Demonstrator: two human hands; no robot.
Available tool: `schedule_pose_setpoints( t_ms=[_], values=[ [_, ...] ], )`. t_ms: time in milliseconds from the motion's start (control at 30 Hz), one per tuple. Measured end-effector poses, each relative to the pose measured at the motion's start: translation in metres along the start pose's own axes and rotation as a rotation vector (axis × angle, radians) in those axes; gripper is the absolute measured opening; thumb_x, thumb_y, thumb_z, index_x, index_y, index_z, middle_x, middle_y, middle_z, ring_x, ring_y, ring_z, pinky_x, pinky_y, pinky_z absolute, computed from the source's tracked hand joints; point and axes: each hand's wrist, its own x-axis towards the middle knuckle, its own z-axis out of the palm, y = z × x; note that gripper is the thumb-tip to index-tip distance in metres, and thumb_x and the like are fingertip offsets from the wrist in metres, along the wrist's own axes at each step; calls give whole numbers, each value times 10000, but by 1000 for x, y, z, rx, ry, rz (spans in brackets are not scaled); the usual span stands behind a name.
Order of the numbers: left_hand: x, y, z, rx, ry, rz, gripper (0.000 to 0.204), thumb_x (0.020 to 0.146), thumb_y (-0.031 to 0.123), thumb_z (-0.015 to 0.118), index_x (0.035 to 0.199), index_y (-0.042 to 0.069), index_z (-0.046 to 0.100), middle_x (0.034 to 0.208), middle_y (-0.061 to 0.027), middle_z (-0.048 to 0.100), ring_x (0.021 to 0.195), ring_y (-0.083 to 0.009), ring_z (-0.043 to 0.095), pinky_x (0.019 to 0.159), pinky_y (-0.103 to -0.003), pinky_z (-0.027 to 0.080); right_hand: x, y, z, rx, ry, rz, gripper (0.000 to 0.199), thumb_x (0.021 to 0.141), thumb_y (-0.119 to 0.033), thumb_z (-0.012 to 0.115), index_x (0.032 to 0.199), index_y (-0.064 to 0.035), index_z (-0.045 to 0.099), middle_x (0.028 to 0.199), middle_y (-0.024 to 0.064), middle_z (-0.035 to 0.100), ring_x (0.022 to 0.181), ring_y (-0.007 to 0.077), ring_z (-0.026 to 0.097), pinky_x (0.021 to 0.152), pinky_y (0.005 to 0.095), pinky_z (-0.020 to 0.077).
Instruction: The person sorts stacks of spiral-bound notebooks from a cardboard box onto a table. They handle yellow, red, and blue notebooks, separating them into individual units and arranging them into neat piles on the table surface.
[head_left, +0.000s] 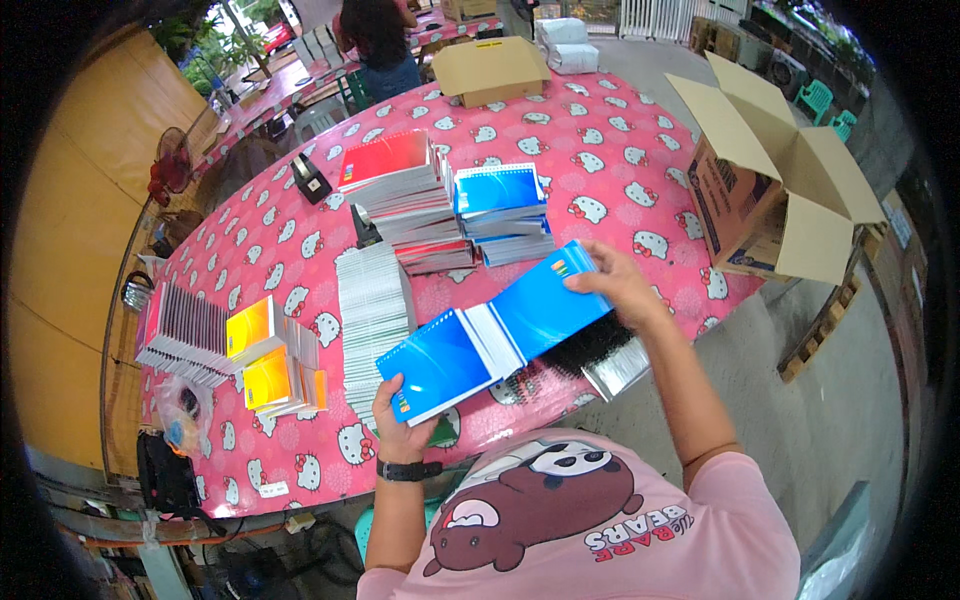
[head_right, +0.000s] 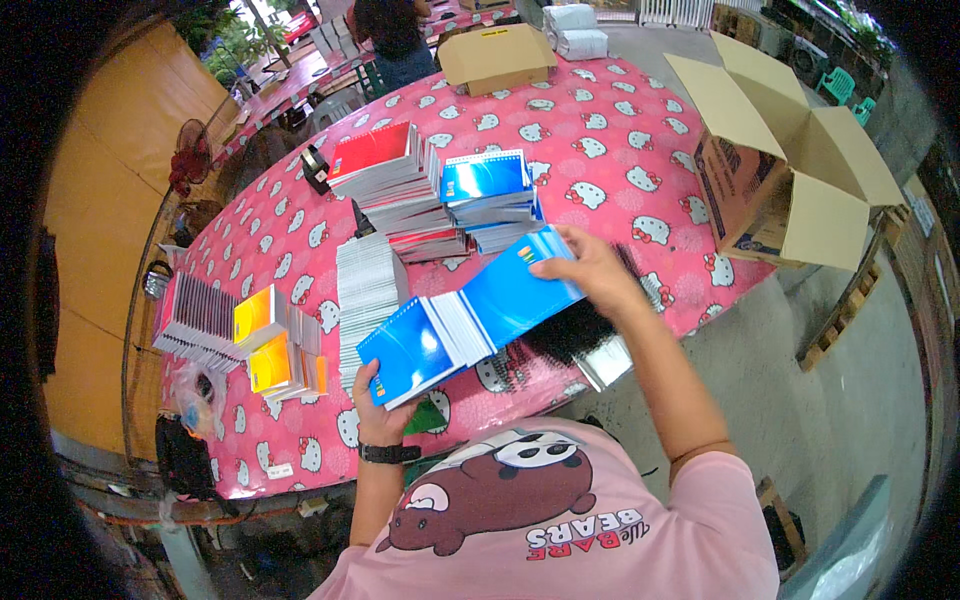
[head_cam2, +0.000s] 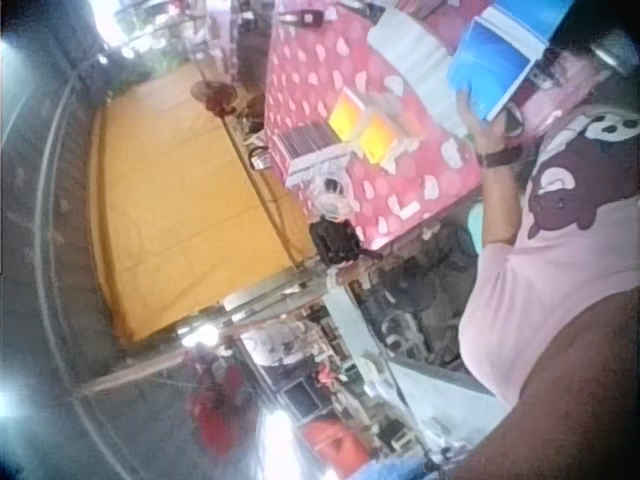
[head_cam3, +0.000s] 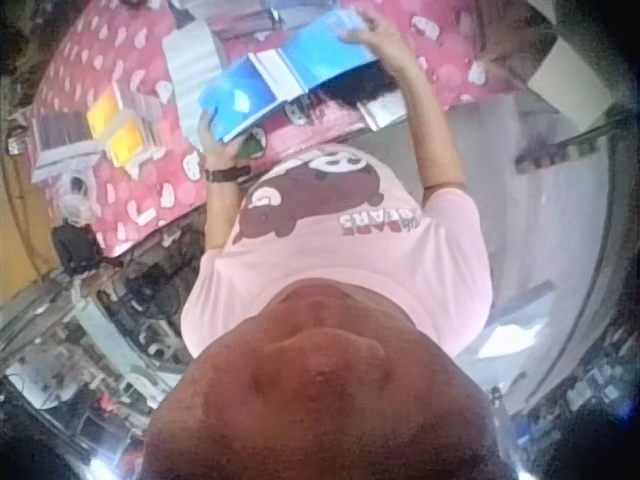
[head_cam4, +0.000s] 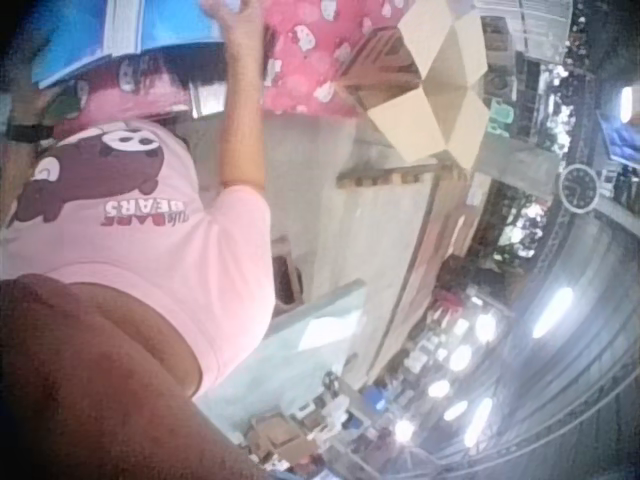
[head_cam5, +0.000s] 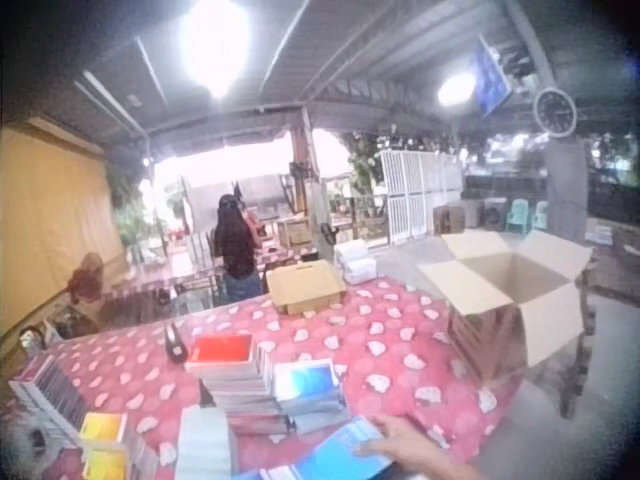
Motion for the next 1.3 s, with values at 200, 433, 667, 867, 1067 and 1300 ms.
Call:
schedule_pose_setpoints(
  t_ms=[200,433,667,867,1067,1300],
  values=[
    [-5,13,11,-13,-46,78,538,707,144,603,1178,-34,414,1131,-196,513,1037,-344,515,900,-476,421,67,-107,-65,-539,-254,-51,649,564,-183,713,1152,4,510,995,86,586,887,163,558,796,287,437],
    [8,3,7,-85,-19,88,504,704,139,599,1149,-36,439,1107,-193,530,1015,-331,528,891,-467,428,207,-163,-17,-970,-1027,89,685,508,-46,772,1137,22,510,1042,77,583,936,151,539,849,282,415],
    [35,-12,8,-118,19,58,435,699,137,600,1084,-32,488,1022,-164,576,944,-285,570,864,-409,452,319,-113,51,-956,-1532,549,688,558,-4,761,1187,27,486,1120,108,568,980,161,541,851,284,427],
    [71,-9,45,126,-14,42,427,688,114,610,1076,-34,508,936,-96,600,796,-153,594,688,-261,495,326,-116,46,-896,-1522,382,705,535,-3,778,1172,56,483,1138,120,556,1007,147,521,867,283,418],
    [82,18,72,275,-123,-199,515,699,138,628,1151,-28,446,1057,-119,564,920,-194,576,794,-301,476,252,-132,-3,-585,-1362,233,777,468,-85,830,1156,57,499,1109,132,571,984,169,542,846,280,432],
    [92,-13,56,604,-190,-365,443,753,152,592,1146,-4,460,1058,-110,564,937,-200,570,824,-303,462,152,-129,64,-694,-1782,5,601,566,-175,792,1081,27,558,1043,123,599,899,157,569,771,276,452]
  ],
)
